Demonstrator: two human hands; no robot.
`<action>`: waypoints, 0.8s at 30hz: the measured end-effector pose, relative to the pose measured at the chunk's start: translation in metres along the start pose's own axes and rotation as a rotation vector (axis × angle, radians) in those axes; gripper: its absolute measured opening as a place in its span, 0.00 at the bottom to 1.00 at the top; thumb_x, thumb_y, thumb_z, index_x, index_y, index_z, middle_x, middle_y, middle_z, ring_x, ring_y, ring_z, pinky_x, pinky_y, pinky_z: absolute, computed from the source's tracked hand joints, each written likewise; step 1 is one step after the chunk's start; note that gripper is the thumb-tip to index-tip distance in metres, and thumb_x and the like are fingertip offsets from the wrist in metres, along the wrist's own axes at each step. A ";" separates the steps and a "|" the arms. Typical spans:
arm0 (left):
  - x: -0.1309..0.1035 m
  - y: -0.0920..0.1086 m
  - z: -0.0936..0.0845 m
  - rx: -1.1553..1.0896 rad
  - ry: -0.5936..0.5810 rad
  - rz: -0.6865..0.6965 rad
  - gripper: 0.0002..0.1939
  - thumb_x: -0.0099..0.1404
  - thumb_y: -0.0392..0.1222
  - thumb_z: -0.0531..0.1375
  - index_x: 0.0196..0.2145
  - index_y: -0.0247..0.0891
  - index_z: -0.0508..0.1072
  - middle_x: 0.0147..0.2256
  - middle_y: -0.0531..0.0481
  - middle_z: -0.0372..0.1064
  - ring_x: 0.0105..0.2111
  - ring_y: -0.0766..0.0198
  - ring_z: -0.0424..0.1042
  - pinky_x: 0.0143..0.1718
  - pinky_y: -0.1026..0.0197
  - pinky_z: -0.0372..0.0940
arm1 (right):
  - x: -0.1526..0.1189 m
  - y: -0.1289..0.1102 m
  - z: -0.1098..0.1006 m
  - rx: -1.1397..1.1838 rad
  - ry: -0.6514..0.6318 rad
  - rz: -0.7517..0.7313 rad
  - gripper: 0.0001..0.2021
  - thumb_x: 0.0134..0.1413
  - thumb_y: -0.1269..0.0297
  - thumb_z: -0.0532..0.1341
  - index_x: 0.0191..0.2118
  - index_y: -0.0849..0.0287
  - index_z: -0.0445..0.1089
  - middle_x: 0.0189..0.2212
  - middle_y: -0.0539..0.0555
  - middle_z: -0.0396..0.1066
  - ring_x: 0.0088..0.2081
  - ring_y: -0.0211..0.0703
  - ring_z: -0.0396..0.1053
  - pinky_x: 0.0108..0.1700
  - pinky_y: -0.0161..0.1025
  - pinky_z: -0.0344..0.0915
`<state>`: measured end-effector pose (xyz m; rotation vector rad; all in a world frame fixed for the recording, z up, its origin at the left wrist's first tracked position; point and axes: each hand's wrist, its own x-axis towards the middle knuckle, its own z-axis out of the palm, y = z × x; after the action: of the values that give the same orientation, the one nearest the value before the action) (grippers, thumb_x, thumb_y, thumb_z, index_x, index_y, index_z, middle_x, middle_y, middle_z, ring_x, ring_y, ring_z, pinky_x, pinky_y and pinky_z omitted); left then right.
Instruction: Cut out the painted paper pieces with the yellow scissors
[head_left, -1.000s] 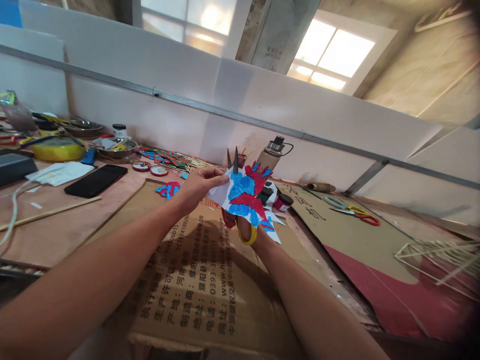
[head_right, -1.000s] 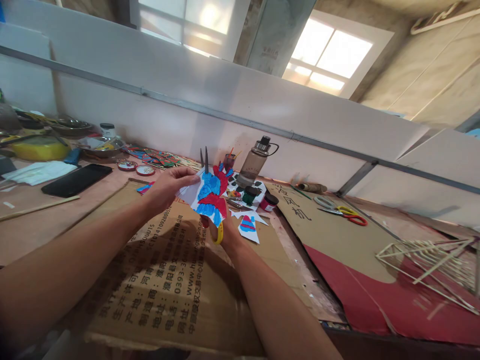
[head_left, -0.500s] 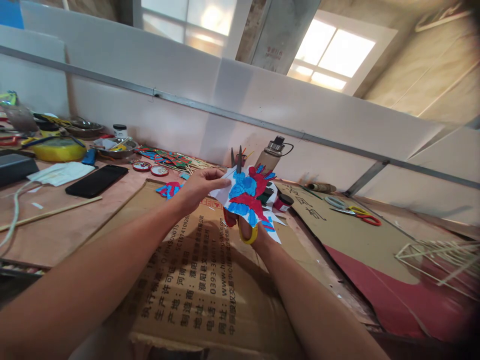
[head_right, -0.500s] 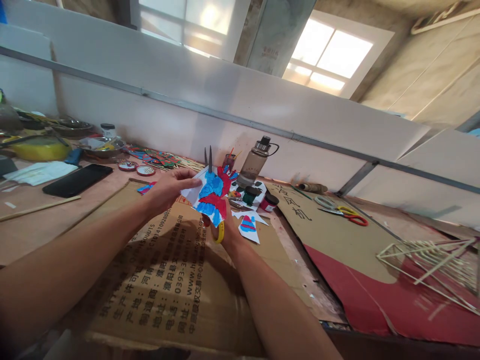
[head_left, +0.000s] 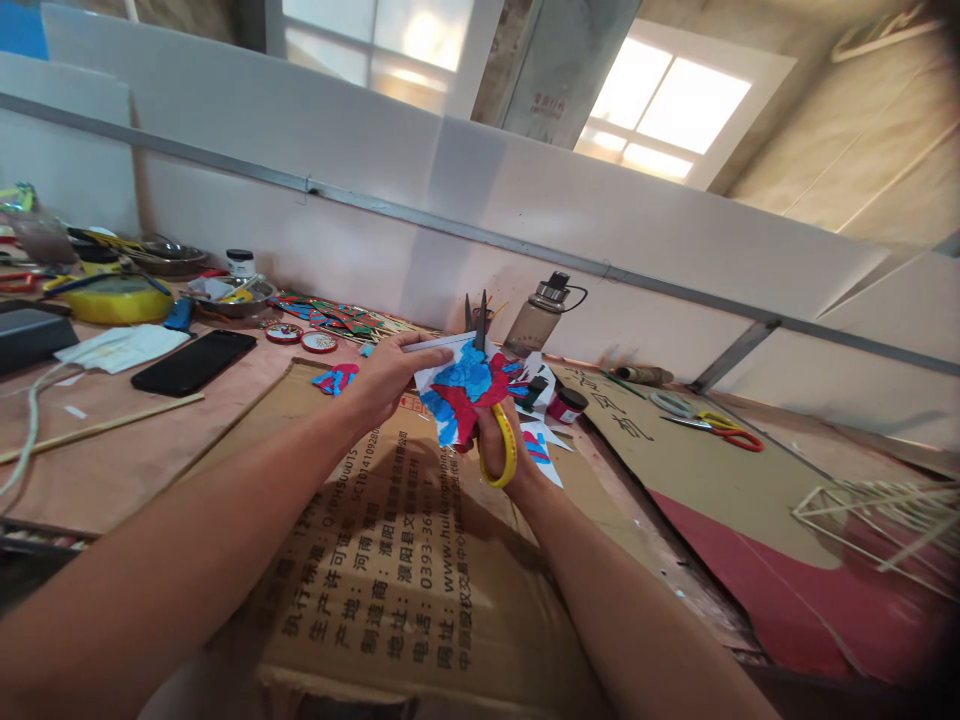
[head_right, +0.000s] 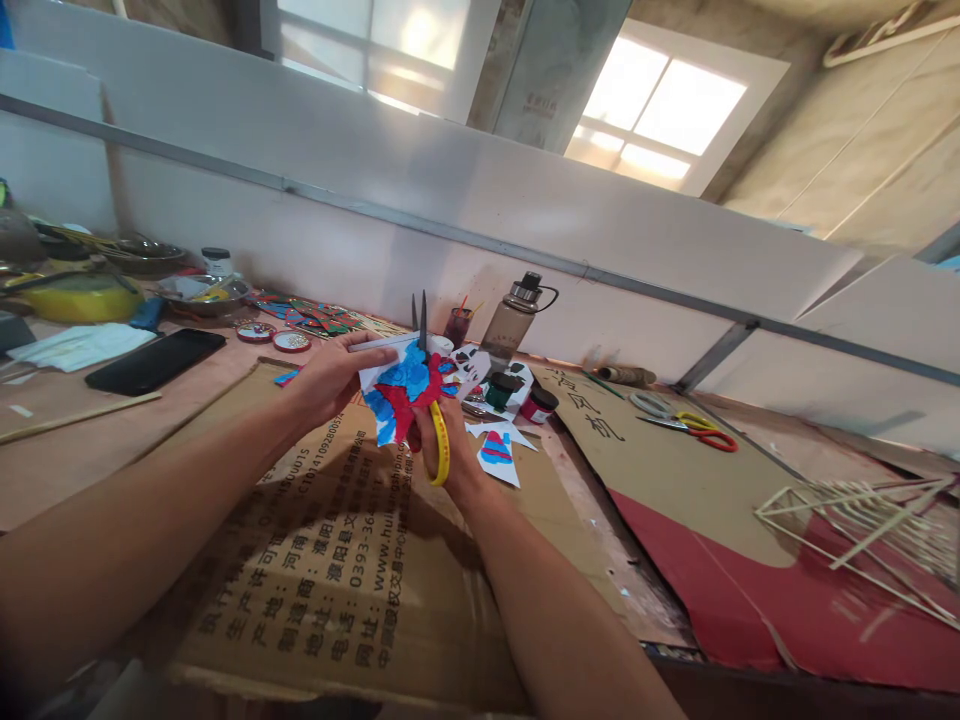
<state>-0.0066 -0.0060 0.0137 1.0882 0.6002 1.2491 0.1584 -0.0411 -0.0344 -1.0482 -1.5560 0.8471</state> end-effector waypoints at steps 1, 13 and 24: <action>0.001 0.000 0.000 -0.022 0.004 0.005 0.14 0.49 0.38 0.75 0.32 0.34 0.78 0.30 0.48 0.77 0.27 0.66 0.73 0.30 0.63 0.68 | -0.001 0.000 0.000 0.028 0.011 0.016 0.26 0.54 0.36 0.62 0.23 0.51 0.56 0.14 0.47 0.56 0.18 0.39 0.56 0.21 0.38 0.54; 0.007 -0.011 -0.006 -0.003 -0.188 -0.096 0.17 0.46 0.38 0.76 0.34 0.32 0.80 0.32 0.45 0.79 0.28 0.64 0.74 0.31 0.61 0.68 | -0.001 -0.006 0.001 0.071 0.030 0.026 0.24 0.51 0.41 0.64 0.22 0.51 0.54 0.13 0.45 0.54 0.15 0.36 0.55 0.19 0.37 0.55; 0.002 -0.001 -0.005 -0.025 -0.039 -0.004 0.18 0.46 0.36 0.76 0.34 0.36 0.76 0.28 0.51 0.75 0.25 0.66 0.70 0.27 0.62 0.64 | 0.003 -0.004 0.003 0.252 0.000 0.050 0.28 0.45 0.40 0.71 0.30 0.50 0.54 0.17 0.39 0.49 0.16 0.32 0.47 0.17 0.34 0.51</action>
<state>-0.0098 -0.0027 0.0117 1.0877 0.5558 1.2268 0.1548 -0.0400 -0.0302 -0.9067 -1.3852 1.0478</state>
